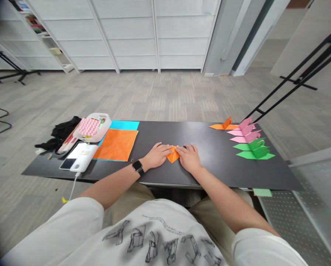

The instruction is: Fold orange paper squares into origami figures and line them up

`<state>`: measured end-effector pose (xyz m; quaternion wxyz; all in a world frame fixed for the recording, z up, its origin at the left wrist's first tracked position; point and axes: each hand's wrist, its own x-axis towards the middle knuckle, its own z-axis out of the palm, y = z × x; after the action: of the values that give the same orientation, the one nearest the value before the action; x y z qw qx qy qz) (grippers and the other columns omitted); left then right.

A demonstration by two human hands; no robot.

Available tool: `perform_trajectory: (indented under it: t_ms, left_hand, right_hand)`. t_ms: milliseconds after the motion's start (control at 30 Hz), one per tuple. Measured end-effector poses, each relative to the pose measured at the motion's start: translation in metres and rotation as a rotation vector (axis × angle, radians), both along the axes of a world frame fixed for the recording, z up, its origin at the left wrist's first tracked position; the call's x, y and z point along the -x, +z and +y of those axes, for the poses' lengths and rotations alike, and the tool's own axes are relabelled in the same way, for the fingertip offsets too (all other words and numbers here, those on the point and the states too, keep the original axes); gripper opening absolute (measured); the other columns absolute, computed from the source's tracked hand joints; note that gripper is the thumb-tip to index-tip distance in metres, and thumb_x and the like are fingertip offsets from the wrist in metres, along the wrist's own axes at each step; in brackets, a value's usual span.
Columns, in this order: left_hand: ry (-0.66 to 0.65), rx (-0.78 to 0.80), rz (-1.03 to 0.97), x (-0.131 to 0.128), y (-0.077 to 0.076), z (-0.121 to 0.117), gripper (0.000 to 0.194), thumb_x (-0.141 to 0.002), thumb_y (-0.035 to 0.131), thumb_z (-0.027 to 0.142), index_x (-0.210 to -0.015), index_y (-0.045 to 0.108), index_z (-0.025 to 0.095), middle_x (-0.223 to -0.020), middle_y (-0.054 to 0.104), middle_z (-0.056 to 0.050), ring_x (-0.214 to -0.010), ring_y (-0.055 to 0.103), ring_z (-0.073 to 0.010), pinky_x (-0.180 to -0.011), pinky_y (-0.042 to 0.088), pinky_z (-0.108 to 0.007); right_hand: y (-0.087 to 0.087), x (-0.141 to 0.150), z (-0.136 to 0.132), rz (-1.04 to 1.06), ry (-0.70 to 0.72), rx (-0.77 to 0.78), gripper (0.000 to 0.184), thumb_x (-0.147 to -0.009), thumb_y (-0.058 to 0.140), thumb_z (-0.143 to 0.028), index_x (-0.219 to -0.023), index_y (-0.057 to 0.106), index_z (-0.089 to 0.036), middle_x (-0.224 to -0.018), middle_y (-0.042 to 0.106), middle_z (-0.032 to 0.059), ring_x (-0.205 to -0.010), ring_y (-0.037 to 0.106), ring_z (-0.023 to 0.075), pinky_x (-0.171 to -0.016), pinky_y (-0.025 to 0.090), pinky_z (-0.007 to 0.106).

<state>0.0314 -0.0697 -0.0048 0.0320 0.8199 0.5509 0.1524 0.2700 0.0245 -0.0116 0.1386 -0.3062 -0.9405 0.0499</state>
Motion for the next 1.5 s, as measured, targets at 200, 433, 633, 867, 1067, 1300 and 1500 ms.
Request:
perform_trajectory:
  t_ms: [200,433,633,867,1067,1300,1500]
  left_hand:
    - [0.037,-0.039,-0.044,-0.005,-0.003,-0.003,0.046,-0.100,0.057,0.018,-0.144,0.068,0.028,-0.156,0.063,-0.009,-0.143,0.058,-0.0239,-0.133,0.034,-0.053]
    - [0.153,-0.081,-0.044,-0.010,-0.004,-0.008,0.042,-0.103,0.056,0.022,-0.144,0.067,0.025,-0.149,0.067,-0.011,-0.134,0.061,-0.0288,-0.128,0.038,-0.056]
    - [0.270,-0.141,-0.043,-0.013,0.001,-0.011,0.043,-0.102,0.056,0.025,-0.144,0.065,0.020,-0.138,0.070,-0.014,-0.133,0.059,-0.0315,-0.128,0.036,-0.056]
    - [0.031,-0.080,-0.034,-0.006,0.000,-0.010,0.030,-0.110,0.049,0.028,-0.127,0.074,0.027,-0.127,0.073,-0.007,-0.125,0.063,-0.0239,-0.125,0.041,-0.048]
    - [0.006,-0.095,-0.078,-0.004,-0.008,-0.005,0.026,-0.110,0.054,0.032,-0.118,0.077,0.024,-0.123,0.074,-0.007,-0.122,0.065,-0.0245,-0.119,0.048,-0.045]
    - [0.022,-0.097,-0.084,-0.005,-0.008,-0.004,0.025,-0.110,0.055,0.034,-0.115,0.077,0.024,-0.136,0.072,-0.008,-0.127,0.064,-0.0274,-0.114,0.052,-0.048]
    - [0.072,-0.055,-0.073,-0.005,-0.002,-0.004,0.028,-0.108,0.058,0.042,-0.123,0.074,0.024,-0.156,0.062,-0.009,-0.145,0.054,-0.0308,-0.126,0.042,-0.056]
  right_hand:
    - [-0.005,-0.002,-0.004,0.029,-0.040,-0.014,0.051,-0.101,0.052,-0.019,-0.147,0.069,-0.034,-0.152,0.069,0.0009,-0.138,0.053,0.0383,-0.123,0.030,0.069]
    - [-0.008,-0.003,-0.002,0.069,-0.048,-0.016,0.050,-0.100,0.053,-0.019,-0.143,0.071,-0.036,-0.149,0.071,-0.0003,-0.135,0.055,0.0368,-0.124,0.030,0.071]
    - [-0.010,-0.003,0.001,0.098,-0.031,0.020,0.051,-0.099,0.051,-0.017,-0.142,0.072,-0.032,-0.149,0.071,0.0015,-0.131,0.058,0.0338,-0.125,0.031,0.067]
    - [-0.014,-0.003,0.005,0.123,-0.013,0.041,0.050,-0.099,0.051,-0.016,-0.143,0.072,-0.030,-0.148,0.071,0.0023,-0.131,0.058,0.0322,-0.124,0.035,0.063]
    - [-0.015,-0.005,0.009,0.211,0.012,0.023,0.052,-0.100,0.051,-0.014,-0.148,0.067,-0.026,-0.150,0.069,0.0065,-0.133,0.058,0.0300,-0.119,0.044,0.053]
    - [-0.007,-0.006,0.005,0.268,0.063,0.005,0.032,-0.105,0.055,-0.025,-0.128,0.076,-0.027,-0.123,0.077,0.0091,-0.118,0.065,0.0304,-0.109,0.051,0.050]
    - [-0.009,0.000,0.004,0.208,0.104,0.029,0.035,-0.106,0.058,-0.033,-0.136,0.074,-0.028,-0.144,0.072,0.0077,-0.132,0.061,0.0331,-0.117,0.047,0.056]
